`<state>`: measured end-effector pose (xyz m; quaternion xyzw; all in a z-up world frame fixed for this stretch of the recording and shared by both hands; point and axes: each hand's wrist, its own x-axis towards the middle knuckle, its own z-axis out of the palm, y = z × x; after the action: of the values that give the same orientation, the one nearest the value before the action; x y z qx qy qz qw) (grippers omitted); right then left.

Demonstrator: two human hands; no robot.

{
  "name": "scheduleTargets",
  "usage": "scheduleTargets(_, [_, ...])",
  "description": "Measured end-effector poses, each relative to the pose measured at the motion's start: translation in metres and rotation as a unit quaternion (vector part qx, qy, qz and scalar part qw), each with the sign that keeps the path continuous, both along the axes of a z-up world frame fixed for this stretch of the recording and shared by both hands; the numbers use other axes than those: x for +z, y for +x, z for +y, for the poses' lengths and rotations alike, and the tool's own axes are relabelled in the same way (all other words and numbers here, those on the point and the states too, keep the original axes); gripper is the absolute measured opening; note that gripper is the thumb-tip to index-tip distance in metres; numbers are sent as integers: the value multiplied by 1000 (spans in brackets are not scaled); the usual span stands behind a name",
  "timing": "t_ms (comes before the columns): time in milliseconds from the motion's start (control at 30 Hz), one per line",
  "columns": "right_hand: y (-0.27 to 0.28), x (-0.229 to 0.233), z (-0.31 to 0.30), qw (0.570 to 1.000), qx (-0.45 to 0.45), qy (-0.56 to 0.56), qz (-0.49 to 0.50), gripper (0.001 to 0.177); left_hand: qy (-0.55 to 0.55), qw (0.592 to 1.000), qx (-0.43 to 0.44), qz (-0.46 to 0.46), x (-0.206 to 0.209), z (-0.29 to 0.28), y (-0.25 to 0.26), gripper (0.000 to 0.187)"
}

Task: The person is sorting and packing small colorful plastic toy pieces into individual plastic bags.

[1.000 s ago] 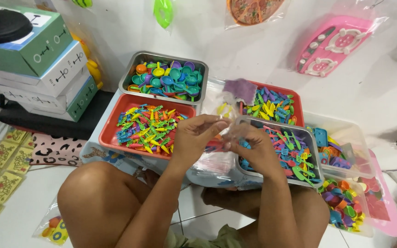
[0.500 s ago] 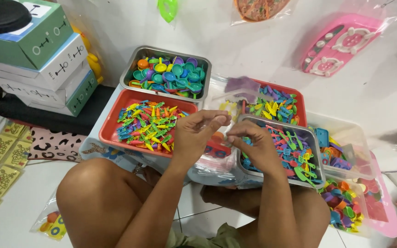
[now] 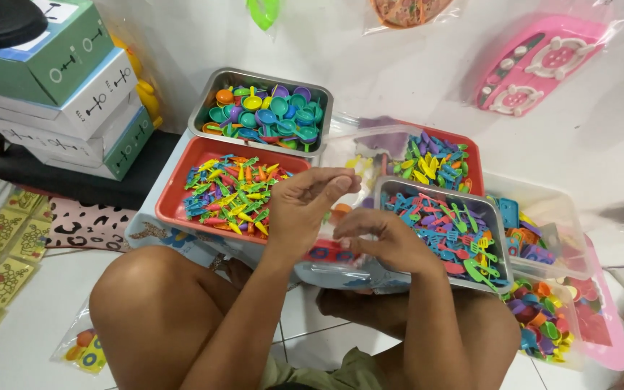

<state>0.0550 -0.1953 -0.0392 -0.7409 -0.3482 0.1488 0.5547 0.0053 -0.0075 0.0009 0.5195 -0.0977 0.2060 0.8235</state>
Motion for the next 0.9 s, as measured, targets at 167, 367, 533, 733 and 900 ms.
scheduleTargets(167, [-8,10,6,998,41,-20,42,15,10,1000,24,-4,0,2,2,13])
scheduleTargets(367, [-3,4,2,998,24,-26,54,32,88,994,47,43,-1,15,5,11])
scheduleTargets(533, [19,4,-25,988,-155,13,20,37,68,992,101,46,-8,28,14,10])
scheduleTargets(733, [23,4,-35,961,-276,20,-26,26,121,983,138,-14,45,26,0,8])
scheduleTargets(900, [39,-1,-30,940,-313,-85,-109,24,167,976,124,-72,74,38,22,7])
